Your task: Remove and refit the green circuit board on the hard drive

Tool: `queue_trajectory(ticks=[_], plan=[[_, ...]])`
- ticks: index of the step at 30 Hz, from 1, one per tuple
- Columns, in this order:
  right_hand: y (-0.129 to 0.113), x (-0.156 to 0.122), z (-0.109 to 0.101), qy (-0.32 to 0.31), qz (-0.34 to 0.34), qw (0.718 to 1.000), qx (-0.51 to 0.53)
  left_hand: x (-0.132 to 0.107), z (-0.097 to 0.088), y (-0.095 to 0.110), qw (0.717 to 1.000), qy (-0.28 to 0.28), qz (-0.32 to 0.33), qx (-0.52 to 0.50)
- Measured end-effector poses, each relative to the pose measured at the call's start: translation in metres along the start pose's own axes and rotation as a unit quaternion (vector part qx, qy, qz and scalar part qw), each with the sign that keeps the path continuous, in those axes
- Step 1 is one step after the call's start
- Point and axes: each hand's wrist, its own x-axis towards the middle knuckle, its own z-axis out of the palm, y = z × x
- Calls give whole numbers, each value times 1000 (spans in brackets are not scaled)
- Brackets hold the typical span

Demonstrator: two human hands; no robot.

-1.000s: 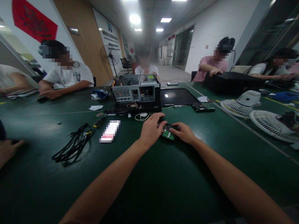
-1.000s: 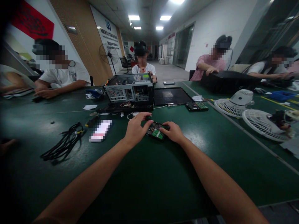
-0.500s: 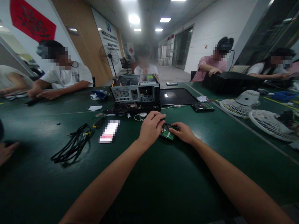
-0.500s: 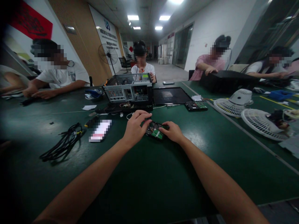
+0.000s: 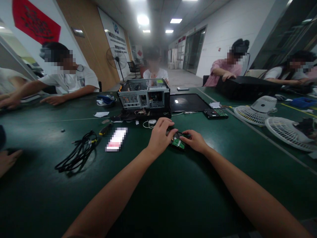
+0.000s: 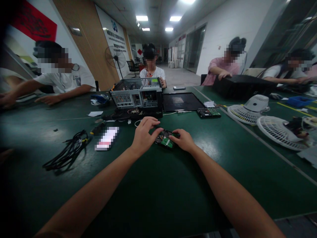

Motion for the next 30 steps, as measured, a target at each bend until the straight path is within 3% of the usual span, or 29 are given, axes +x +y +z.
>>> queue_trajectory(ticks=[9, 22, 30], plan=[[2, 1, 2, 7, -4, 1000, 8, 3, -3, 3, 999, -28, 30, 6], [-2, 0, 0, 2, 6, 1000, 4, 1, -1, -2, 999, 8, -26, -18], [0, 0, 1, 3, 9, 1000, 10, 0, 0, -1, 1000, 7, -28, -11]])
